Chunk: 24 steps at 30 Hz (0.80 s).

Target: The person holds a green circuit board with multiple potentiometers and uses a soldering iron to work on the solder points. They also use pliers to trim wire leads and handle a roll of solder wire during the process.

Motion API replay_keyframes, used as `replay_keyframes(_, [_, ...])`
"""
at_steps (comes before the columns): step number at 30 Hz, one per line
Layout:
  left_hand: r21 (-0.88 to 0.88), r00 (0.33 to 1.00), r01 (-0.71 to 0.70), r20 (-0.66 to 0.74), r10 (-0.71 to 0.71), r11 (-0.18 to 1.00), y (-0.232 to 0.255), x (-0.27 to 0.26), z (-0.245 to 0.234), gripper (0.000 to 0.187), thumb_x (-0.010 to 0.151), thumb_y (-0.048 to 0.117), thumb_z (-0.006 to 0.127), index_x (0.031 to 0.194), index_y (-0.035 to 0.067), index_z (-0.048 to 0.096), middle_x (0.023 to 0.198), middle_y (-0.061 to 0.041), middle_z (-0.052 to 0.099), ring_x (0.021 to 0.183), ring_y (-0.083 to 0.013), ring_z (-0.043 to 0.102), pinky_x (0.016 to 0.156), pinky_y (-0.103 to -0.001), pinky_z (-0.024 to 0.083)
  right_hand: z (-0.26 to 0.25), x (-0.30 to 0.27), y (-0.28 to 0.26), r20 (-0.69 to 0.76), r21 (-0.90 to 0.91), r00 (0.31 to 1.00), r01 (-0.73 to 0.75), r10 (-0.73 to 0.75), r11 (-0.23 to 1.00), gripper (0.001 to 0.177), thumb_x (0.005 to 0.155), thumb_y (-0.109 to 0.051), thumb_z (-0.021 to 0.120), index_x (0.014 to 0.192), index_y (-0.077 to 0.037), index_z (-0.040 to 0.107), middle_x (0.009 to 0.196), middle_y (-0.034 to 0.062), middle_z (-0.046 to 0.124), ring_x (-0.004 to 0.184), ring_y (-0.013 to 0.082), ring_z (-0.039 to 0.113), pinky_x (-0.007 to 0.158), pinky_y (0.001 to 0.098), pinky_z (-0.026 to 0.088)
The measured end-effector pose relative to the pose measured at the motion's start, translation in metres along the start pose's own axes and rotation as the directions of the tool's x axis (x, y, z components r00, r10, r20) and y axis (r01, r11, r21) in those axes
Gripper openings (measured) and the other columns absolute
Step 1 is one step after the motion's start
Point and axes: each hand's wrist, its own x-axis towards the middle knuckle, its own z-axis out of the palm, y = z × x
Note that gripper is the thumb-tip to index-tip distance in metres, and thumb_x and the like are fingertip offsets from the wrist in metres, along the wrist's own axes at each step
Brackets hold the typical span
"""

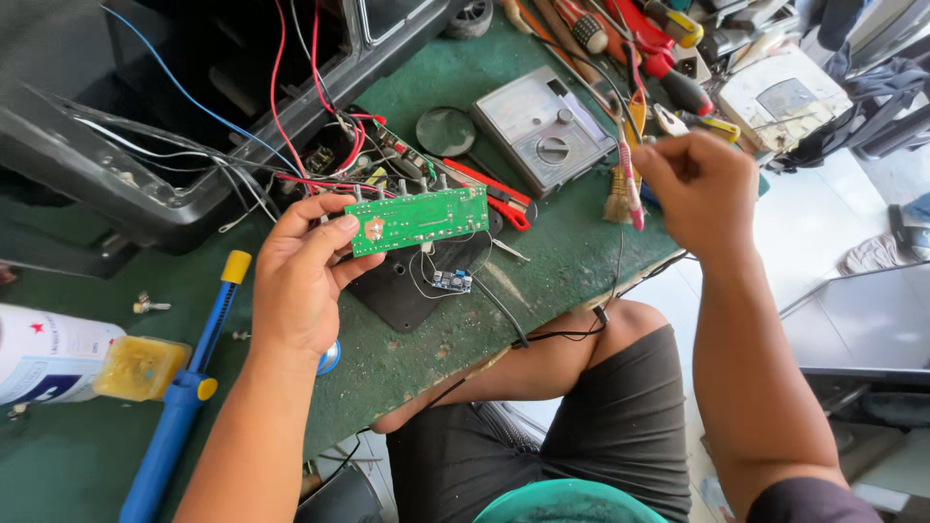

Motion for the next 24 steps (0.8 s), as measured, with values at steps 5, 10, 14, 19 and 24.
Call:
replay_keyframes(5, [0.002,1.000,0.019,-0.016,-0.019,1.000,-0.003,0.008,-0.002,0.021,0.094,0.009,0.068,0.115,0.011,0.071,0.103,-0.009,0.073,0.090,-0.0178,0.073,0.074,-0.036,0.068,-0.005,-0.047,0.017,0.020,0.030,0.992,-0.122,0.121,0.992,0.011,0.109,-0.018,0.086,0.105,-0.009,0.081,0.081,-0.0020,0.066,0.073,0.0044,0.048,0.066,0.0248,0.039])
replay_keyframes(10, [0.017,1.000,0.019,0.015,-0.020,1.000,-0.006,0.010,-0.006,0.022,0.092,0.009,0.070,0.114,0.011,0.070,0.100,-0.009,0.073,0.098,-0.0189,0.077,0.074,-0.036,0.069,0.007,-0.077,0.010,0.017,0.013,1.000,-0.007,0.006,1.000,0.009,0.110,-0.011,0.085,0.110,-0.003,0.081,0.095,0.0057,0.074,0.082,0.0108,0.059,0.077,0.0279,0.049])
replay_keyframes(14, [0.032,0.993,-0.046,0.115,0.042,0.998,-0.012,0.008,-0.008,0.015,0.094,0.017,0.075,0.108,0.012,0.072,0.095,-0.006,0.072,0.095,-0.0186,0.076,0.072,-0.034,0.068,0.019,-0.080,-0.007,0.080,0.037,0.991,0.109,-0.111,0.993,0.006,0.108,-0.006,0.085,0.105,-0.003,0.081,0.093,0.0058,0.073,0.077,0.0136,0.060,0.075,0.0278,0.050])
replay_keyframes(19, [0.050,0.975,-0.108,0.199,0.096,0.993,-0.016,0.008,-0.010,0.013,0.096,0.017,0.075,0.108,0.012,0.073,0.095,-0.003,0.070,0.095,-0.0108,0.067,0.074,-0.035,0.071,0.036,-0.085,-0.021,0.103,0.084,0.980,0.162,-0.171,0.983,0.005,0.106,-0.003,0.086,0.104,-0.001,0.081,0.088,0.0050,0.069,0.072,0.0127,0.054,0.073,0.0272,0.046])
replay_keyframes(24, [-0.059,0.977,-0.148,0.145,0.155,0.987,-0.031,0.015,-0.006,0.025,0.093,0.014,0.083,0.114,0.004,0.073,0.094,-0.006,0.076,0.082,-0.0170,0.079,0.071,-0.035,0.074,0.054,-0.089,-0.006,-0.001,0.092,0.957,0.288,-0.289,0.953,0.016,0.094,-0.005,0.092,0.108,-0.010,0.087,0.092,0.0088,0.075,0.073,0.0252,0.068,0.069,0.0382,0.056])
